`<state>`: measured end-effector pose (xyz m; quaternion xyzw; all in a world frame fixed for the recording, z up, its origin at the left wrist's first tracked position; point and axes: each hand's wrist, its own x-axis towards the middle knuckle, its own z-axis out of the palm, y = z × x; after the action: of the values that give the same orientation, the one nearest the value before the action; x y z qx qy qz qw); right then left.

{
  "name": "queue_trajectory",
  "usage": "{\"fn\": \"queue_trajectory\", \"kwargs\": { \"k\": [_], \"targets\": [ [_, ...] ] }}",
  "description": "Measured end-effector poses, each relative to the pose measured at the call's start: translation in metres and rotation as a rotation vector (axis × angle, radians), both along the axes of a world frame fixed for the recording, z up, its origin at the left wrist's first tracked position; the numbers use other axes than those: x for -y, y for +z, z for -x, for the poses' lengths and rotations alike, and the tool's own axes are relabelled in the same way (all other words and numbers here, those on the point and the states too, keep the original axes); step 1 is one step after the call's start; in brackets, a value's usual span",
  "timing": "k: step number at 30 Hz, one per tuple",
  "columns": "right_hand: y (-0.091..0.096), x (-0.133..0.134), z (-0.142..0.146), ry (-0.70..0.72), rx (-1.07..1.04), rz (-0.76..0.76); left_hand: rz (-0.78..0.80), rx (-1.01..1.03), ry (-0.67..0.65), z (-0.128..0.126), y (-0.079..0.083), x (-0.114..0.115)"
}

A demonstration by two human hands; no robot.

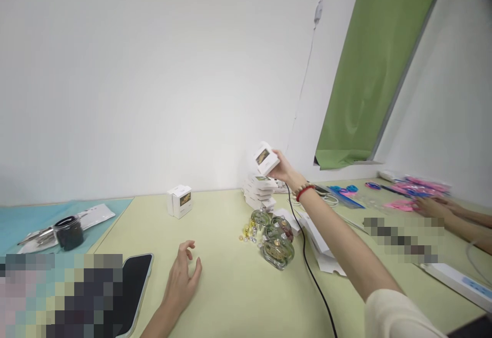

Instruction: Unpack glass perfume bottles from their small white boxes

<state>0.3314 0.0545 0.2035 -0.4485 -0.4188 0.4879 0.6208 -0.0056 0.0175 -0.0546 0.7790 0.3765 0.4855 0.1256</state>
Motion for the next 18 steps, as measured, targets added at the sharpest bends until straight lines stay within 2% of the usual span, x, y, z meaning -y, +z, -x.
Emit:
{"fn": "queue_trajectory", "kwargs": {
  "k": [2, 3, 4, 6, 8, 9, 10, 11, 13, 15, 18],
  "targets": [
    [-0.014, 0.017, 0.036, 0.194, 0.37, 0.183, -0.176, 0.03, 0.067, -0.002, 0.005, 0.0],
    [-0.025, 0.026, 0.058, 0.253, 0.633, 0.185, -0.271, 0.033, 0.115, -0.002, 0.009, 0.0],
    [-0.037, 0.035, 0.081, 0.272, 0.921, 0.131, -0.359, 0.015, 0.156, -0.002, 0.014, 0.001],
    [-0.06, 0.053, 0.126, 0.313, 1.059, 0.102, -0.44, -0.028, 0.216, 0.002, 0.023, 0.004],
    [-0.075, 0.07, 0.161, 0.458, 1.397, -0.183, -0.424, -0.128, 0.169, 0.008, 0.03, 0.008],
    [-0.078, 0.076, 0.173, 0.566, 1.451, -0.335, -0.395, -0.183, 0.094, 0.011, 0.033, 0.01],
    [-0.079, 0.082, 0.181, 0.612, 1.46, -0.451, -0.35, -0.214, 0.012, 0.014, 0.035, 0.012],
    [-0.078, 0.086, 0.186, 0.638, 1.419, -0.513, -0.291, -0.221, -0.07, 0.016, 0.036, 0.014],
    [-0.072, 0.091, 0.187, 0.671, 1.319, -0.533, -0.176, -0.168, -0.186, 0.018, 0.036, 0.018],
    [-0.066, 0.094, 0.182, 0.67, 1.28, -0.51, -0.101, -0.092, -0.205, 0.016, 0.037, 0.022],
    [-0.06, 0.097, 0.174, 0.518, 1.328, -0.463, -0.087, -0.003, -0.072, 0.011, 0.04, 0.027]
  ]
}}
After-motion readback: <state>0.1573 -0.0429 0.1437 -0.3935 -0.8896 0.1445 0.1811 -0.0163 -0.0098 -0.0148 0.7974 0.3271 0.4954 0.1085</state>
